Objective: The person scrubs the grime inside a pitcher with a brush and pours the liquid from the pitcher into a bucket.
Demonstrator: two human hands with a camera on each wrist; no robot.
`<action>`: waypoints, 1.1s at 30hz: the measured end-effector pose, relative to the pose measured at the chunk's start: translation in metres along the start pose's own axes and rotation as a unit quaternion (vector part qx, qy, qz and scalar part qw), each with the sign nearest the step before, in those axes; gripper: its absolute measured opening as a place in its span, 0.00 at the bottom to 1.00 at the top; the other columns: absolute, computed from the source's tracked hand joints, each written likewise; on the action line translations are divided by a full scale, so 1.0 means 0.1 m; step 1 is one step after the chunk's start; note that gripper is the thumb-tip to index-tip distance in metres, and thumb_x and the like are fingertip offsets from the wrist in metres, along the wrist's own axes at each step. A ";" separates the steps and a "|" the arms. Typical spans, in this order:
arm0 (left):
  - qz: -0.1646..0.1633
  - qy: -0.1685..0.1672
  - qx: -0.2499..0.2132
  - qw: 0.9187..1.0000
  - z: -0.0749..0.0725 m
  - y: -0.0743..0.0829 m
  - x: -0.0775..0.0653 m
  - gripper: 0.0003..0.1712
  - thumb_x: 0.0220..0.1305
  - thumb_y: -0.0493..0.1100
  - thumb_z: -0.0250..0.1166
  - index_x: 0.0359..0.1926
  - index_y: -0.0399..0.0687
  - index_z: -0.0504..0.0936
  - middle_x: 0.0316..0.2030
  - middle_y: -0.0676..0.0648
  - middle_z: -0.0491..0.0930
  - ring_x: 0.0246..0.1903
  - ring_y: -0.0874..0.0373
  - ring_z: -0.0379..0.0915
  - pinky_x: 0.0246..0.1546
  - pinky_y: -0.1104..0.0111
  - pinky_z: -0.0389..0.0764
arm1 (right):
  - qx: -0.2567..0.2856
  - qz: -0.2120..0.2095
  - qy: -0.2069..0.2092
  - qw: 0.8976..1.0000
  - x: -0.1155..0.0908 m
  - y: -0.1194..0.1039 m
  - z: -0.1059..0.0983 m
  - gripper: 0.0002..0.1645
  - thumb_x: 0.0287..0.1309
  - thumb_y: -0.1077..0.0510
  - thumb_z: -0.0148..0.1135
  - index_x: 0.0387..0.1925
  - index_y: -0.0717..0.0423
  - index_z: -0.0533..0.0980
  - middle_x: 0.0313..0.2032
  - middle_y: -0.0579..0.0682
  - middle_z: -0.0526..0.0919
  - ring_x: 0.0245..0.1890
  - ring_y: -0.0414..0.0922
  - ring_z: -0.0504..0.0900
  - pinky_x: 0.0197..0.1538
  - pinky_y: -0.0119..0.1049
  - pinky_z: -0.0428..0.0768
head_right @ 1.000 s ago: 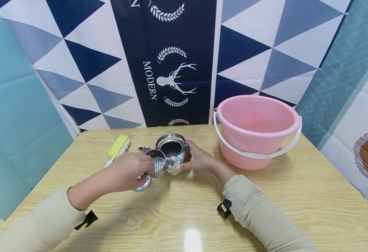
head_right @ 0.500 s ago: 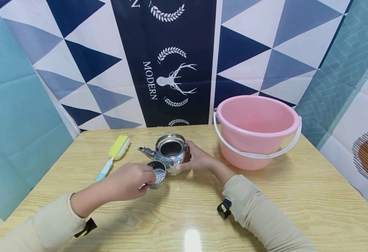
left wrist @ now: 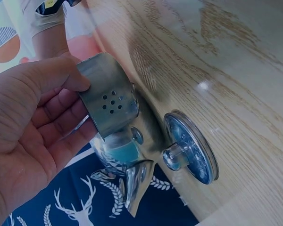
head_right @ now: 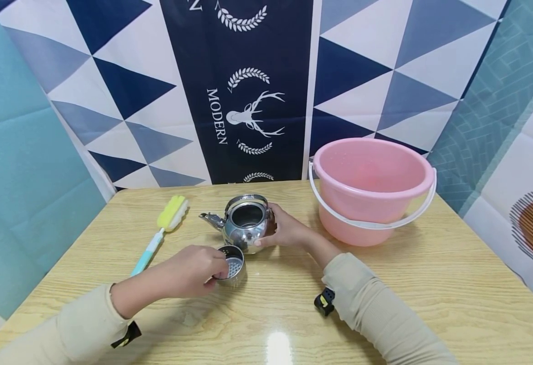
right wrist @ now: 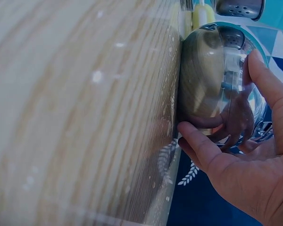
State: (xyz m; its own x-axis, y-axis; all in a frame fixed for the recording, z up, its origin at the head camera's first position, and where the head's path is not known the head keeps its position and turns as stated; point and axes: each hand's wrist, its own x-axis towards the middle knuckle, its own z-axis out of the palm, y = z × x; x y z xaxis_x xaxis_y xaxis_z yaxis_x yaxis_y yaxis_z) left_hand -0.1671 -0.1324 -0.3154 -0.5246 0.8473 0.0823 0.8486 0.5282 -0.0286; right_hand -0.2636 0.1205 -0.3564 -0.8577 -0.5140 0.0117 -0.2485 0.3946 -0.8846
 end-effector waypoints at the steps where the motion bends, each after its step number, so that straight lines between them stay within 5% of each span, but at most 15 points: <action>1: 0.000 0.000 -0.002 1.000 0.00 0.00 0.00 0.13 0.43 0.29 0.68 0.27 0.52 0.79 0.24 0.59 0.72 0.22 0.67 0.64 0.22 0.75 0.69 | -0.001 0.001 0.000 1.000 0.00 0.00 0.00 0.60 0.47 0.56 0.78 0.72 0.60 0.49 0.69 0.65 0.58 0.70 0.61 0.54 0.70 0.58 0.55; 23: 0.011 -0.022 0.009 1.000 0.16 -0.06 0.02 0.15 0.41 0.29 0.69 0.24 0.54 0.77 0.23 0.59 0.71 0.21 0.67 0.64 0.20 0.75 0.66 | -0.005 0.002 -0.002 1.000 0.00 0.00 0.00 0.59 0.48 0.57 0.78 0.72 0.60 0.49 0.69 0.64 0.58 0.71 0.60 0.53 0.70 0.58 0.54; 33: 0.002 -0.033 -0.022 0.999 0.14 -0.07 0.04 0.14 0.43 0.27 0.66 0.24 0.52 0.77 0.23 0.59 0.67 0.22 0.65 0.61 0.21 0.74 0.64 | 0.012 -0.002 -0.004 1.000 0.01 0.00 0.01 0.59 0.47 0.59 0.77 0.72 0.60 0.50 0.69 0.64 0.58 0.69 0.60 0.56 0.69 0.55 0.58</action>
State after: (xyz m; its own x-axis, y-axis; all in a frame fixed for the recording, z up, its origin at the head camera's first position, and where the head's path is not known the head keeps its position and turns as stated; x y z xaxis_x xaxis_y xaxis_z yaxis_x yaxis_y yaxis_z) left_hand -0.1758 -0.1323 -0.3287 -0.5225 0.8525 0.0169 0.8526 0.5223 0.0156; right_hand -0.2641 0.1194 -0.3563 -0.8531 -0.5217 0.0113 -0.2406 0.3740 -0.8957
